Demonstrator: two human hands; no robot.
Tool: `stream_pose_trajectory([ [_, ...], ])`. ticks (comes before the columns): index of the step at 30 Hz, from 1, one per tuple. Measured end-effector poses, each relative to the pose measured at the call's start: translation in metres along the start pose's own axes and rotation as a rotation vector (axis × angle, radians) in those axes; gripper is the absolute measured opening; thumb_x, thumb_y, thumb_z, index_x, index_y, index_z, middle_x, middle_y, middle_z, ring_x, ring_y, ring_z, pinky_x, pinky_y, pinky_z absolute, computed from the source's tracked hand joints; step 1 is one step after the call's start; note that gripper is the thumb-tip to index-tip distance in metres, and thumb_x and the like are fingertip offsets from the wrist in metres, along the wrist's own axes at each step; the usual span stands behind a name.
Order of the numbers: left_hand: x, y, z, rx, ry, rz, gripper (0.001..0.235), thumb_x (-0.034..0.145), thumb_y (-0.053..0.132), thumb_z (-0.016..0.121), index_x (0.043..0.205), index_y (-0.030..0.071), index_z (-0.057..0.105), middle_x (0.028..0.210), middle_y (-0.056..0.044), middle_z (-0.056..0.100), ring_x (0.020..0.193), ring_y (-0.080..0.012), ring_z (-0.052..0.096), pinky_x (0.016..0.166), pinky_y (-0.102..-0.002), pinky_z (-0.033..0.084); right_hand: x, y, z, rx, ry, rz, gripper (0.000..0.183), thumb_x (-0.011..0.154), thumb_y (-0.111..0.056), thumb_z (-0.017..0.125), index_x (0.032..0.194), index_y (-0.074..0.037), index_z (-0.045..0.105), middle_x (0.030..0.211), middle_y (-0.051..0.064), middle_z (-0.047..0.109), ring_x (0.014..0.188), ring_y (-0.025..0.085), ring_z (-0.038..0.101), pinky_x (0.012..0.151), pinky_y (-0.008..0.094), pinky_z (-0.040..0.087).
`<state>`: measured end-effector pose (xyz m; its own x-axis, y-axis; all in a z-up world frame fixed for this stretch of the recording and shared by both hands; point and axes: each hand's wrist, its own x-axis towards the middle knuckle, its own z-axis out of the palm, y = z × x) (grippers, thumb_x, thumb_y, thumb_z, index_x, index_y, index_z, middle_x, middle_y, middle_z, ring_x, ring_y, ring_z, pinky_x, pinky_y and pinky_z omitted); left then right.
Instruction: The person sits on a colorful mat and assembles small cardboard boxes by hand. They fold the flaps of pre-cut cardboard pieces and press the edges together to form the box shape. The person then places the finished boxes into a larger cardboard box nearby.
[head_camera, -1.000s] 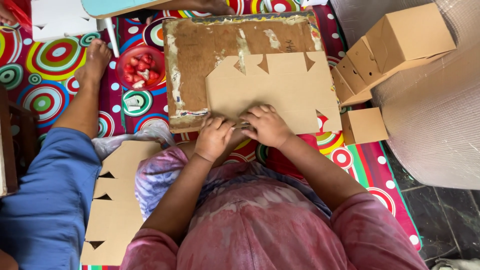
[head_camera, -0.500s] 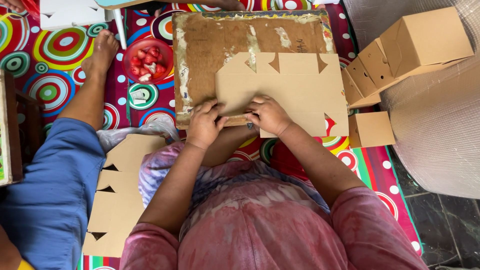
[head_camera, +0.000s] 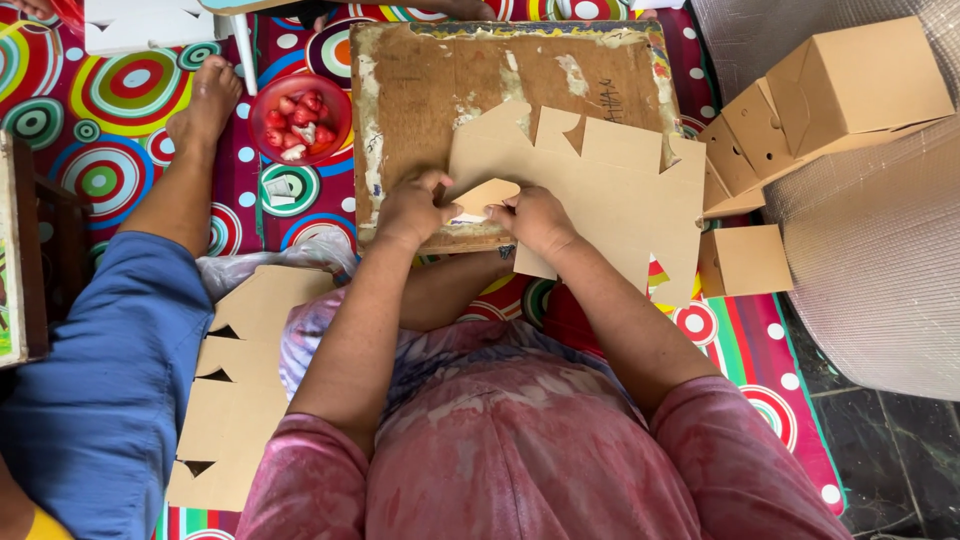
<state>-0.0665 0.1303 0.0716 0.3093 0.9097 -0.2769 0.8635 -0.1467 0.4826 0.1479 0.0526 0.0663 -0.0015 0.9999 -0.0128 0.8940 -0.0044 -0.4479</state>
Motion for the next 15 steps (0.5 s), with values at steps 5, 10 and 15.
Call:
stream_pose_trajectory([
  [5, -0.011, 0.018, -0.023, -0.104, -0.031, -0.015, 0.047, 0.081, 0.047, 0.082, 0.119, 0.03, 0.061, 0.126, -0.009, 0.07, 0.125, -0.0314, 0.064, 0.098, -0.046, 0.052, 0.001, -0.009, -0.004, 0.036, -0.044, 0.129, 0.042, 0.086, -0.053, 0.069, 0.087, -0.012, 0.08, 0.089, 0.014, 0.077, 0.097, 0.037, 0.073, 0.083, 0.05, 0.059],
  [10, -0.013, 0.033, -0.026, -0.014, -0.044, -0.126, 0.051, 0.084, 0.054, 0.072, 0.127, 0.034, 0.052, 0.131, -0.003, 0.068, 0.128, -0.0237, 0.062, 0.104, -0.042, 0.051, 0.007, -0.001, 0.014, -0.001, 0.147, 0.232, 0.049, 0.084, -0.061, 0.073, 0.088, -0.012, 0.077, 0.088, 0.015, 0.072, 0.089, 0.038, 0.074, 0.079, 0.048, 0.061],
  [15, 0.006, 0.029, 0.001, -0.034, 0.075, -0.15, 0.059, 0.081, 0.047, 0.076, 0.129, 0.027, 0.046, 0.126, -0.007, 0.069, 0.123, -0.0296, 0.065, 0.101, -0.046, 0.053, 0.007, -0.015, -0.008, 0.155, 0.134, 0.328, 0.082, 0.079, -0.045, 0.087, 0.14, -0.017, 0.041, 0.125, 0.015, 0.055, 0.112, 0.042, 0.068, 0.099, 0.052, 0.057],
])
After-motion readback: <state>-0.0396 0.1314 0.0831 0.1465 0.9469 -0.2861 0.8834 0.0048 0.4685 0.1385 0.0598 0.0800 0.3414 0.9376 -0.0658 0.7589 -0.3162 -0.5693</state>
